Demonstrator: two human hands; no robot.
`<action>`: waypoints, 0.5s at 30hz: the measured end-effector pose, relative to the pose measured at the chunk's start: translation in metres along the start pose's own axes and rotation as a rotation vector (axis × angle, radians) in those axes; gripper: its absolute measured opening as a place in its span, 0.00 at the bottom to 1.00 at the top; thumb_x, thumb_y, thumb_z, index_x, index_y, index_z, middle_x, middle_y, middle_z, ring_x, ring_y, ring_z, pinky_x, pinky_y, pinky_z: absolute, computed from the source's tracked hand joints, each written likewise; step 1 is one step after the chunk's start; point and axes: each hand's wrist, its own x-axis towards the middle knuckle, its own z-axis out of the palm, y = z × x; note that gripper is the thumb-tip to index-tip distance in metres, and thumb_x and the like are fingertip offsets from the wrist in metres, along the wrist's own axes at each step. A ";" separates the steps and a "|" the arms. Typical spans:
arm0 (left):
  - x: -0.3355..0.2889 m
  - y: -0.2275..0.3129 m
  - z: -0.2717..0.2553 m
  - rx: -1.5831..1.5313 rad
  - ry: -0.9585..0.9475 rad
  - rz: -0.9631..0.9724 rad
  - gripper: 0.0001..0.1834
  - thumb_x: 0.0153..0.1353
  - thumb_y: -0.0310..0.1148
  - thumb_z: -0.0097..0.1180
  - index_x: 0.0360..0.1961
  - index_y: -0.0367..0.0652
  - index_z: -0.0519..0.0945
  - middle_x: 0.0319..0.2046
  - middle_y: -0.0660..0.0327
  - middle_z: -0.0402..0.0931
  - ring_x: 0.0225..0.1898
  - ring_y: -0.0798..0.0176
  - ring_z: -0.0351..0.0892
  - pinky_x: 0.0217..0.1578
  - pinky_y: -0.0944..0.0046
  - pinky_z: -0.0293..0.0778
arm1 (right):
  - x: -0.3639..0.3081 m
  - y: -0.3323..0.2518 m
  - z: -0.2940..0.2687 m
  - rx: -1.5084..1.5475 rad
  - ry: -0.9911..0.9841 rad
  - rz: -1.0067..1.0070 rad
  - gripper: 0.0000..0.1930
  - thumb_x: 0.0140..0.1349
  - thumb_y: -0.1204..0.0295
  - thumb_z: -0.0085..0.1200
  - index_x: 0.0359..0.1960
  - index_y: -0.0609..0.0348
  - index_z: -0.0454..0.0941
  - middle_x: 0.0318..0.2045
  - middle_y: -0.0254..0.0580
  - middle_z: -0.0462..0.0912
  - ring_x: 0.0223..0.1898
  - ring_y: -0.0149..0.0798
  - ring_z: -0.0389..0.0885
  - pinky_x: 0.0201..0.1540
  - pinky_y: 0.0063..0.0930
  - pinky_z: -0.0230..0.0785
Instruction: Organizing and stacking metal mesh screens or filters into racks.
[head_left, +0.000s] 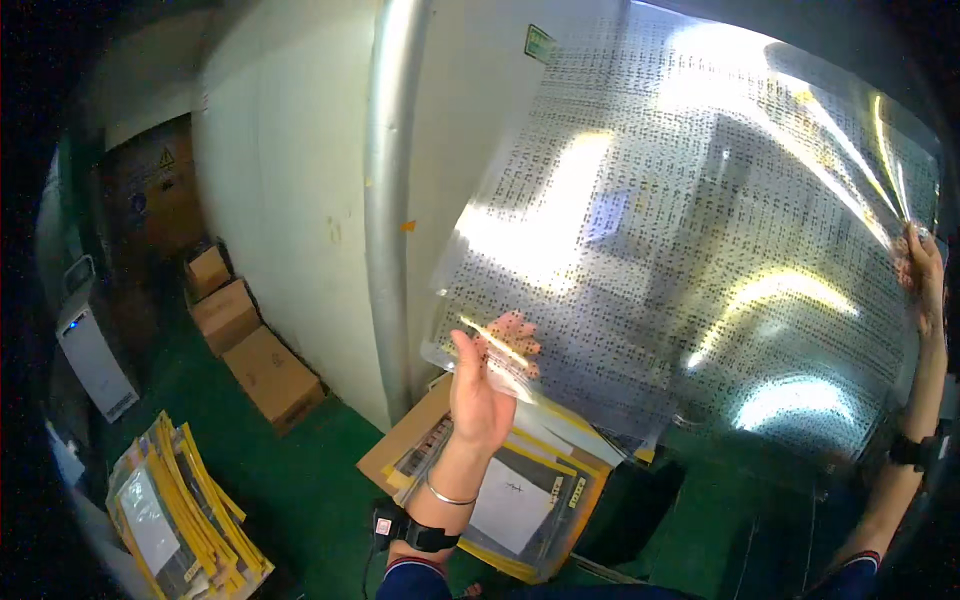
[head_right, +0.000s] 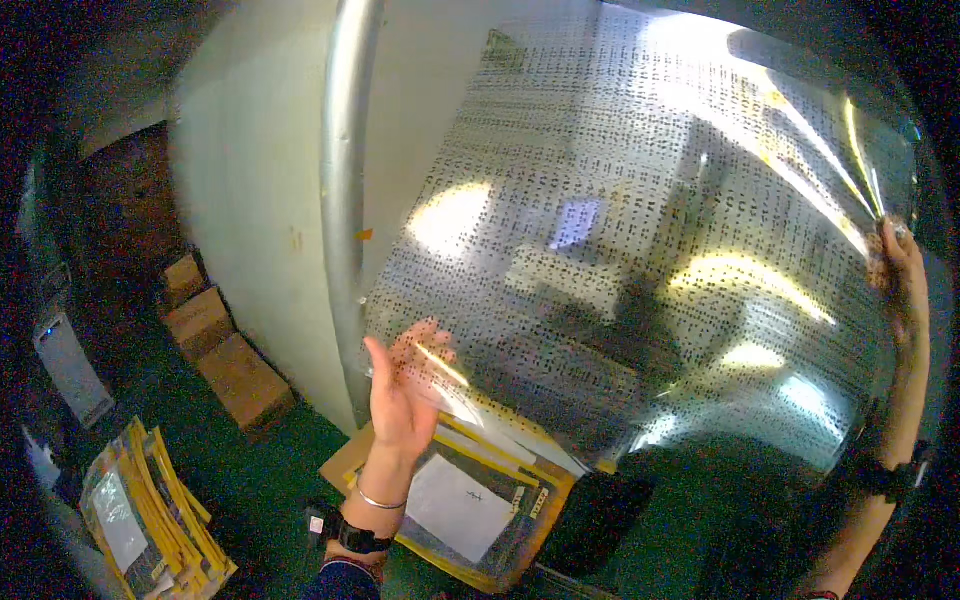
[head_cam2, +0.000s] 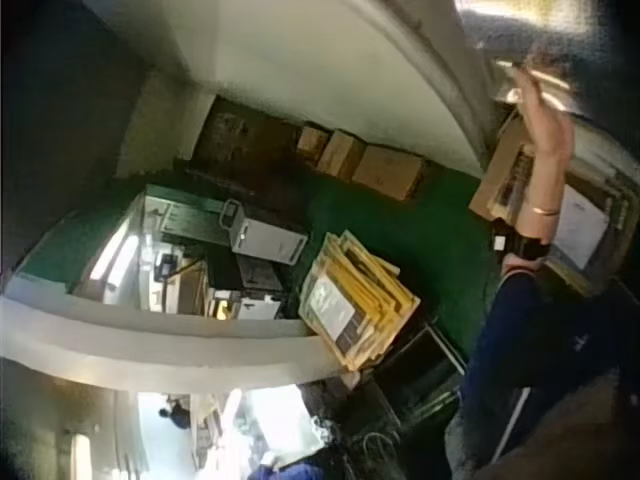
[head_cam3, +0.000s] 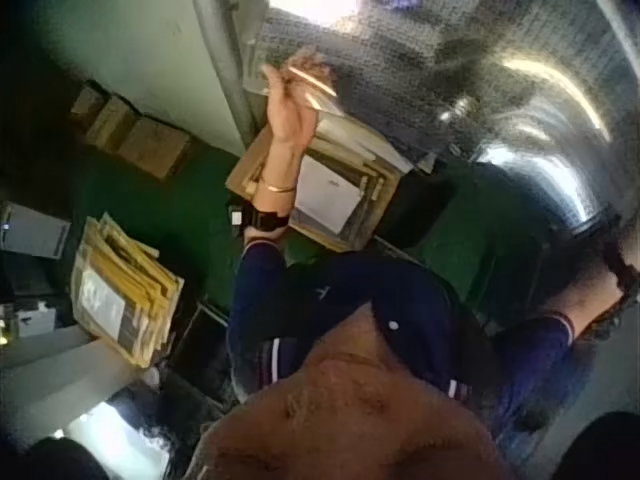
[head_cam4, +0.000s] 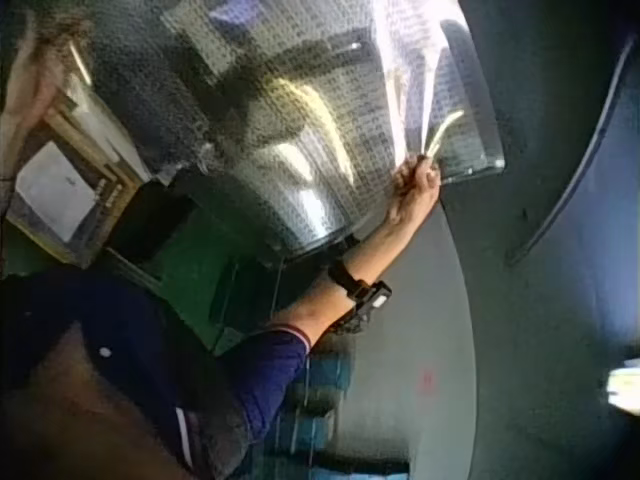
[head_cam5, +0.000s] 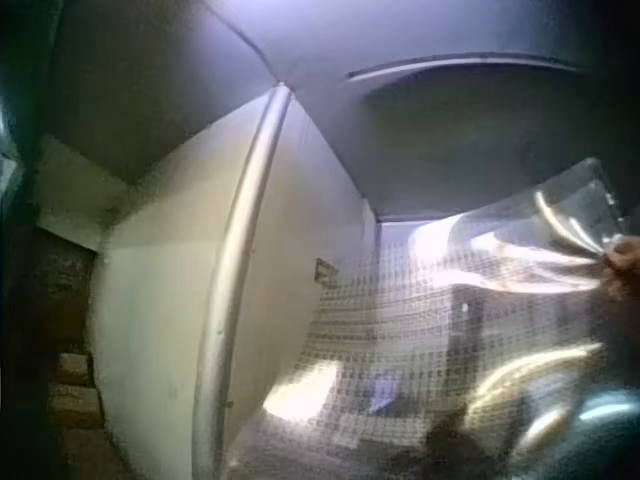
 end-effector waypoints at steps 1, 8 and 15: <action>0.000 0.000 0.000 0.020 -0.006 0.018 0.34 0.61 0.57 0.27 0.51 0.37 0.65 0.44 0.55 0.69 0.42 0.60 0.70 0.40 0.62 0.68 | 0.001 -0.002 -0.001 0.010 -0.069 0.052 0.10 0.61 0.59 0.44 0.35 0.51 0.68 0.20 0.22 0.68 0.16 0.16 0.64 0.17 0.11 0.55; 0.004 -0.001 0.004 0.081 0.022 0.022 0.34 0.58 0.61 0.31 0.49 0.40 0.67 0.41 0.56 0.71 0.39 0.61 0.70 0.41 0.62 0.67 | 0.027 0.031 -0.003 0.096 -0.102 0.087 0.12 0.60 0.59 0.45 0.39 0.51 0.68 0.24 0.23 0.70 0.16 0.15 0.63 0.15 0.10 0.52; 0.006 0.004 -0.015 0.048 -0.098 0.165 0.35 0.57 0.59 0.37 0.55 0.42 0.60 0.52 0.52 0.63 0.52 0.54 0.64 0.51 0.55 0.61 | 0.027 0.009 0.023 0.616 -0.172 0.553 0.20 0.56 0.60 0.51 0.45 0.60 0.64 0.29 0.41 0.76 0.26 0.37 0.72 0.26 0.29 0.63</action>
